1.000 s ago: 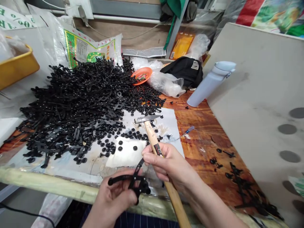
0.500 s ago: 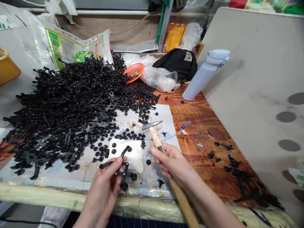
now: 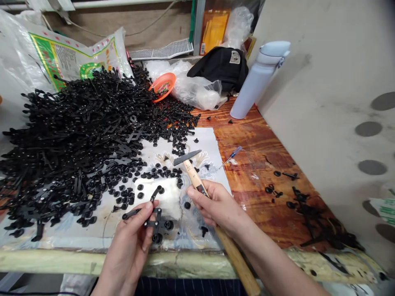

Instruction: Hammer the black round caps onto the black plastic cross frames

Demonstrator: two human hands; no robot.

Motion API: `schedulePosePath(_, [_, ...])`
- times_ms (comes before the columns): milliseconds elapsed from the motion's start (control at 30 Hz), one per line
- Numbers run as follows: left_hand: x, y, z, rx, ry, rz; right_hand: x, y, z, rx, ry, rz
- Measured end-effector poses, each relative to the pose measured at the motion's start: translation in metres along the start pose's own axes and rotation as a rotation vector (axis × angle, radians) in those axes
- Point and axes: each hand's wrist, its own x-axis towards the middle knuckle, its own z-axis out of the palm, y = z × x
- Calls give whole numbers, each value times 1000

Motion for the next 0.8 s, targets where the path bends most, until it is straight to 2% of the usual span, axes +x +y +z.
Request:
schedulePosePath(267, [2,-1,0,56,-9,4,-3,2,1,-75,9,-27])
schedulePosePath(333, [2,-1,0,67,-8,1,-10,-3,3,-196,27,-108])
schedulePosePath(433, [-1,0,1,75,-15,-8,-22,-10,5,-561,56,-359])
schedulePosePath(500, [-2,0,2,77,-11,-11,-28,-12,5,-735,38,-471])
schedulePosePath(667, [-3,-2,1,88,20,8,-32,-10,-1,-915,-38,-484])
schedulePosePath(800, [-1,-6,0,100,-18,53,-37,-10,-4,-930,17,-667])
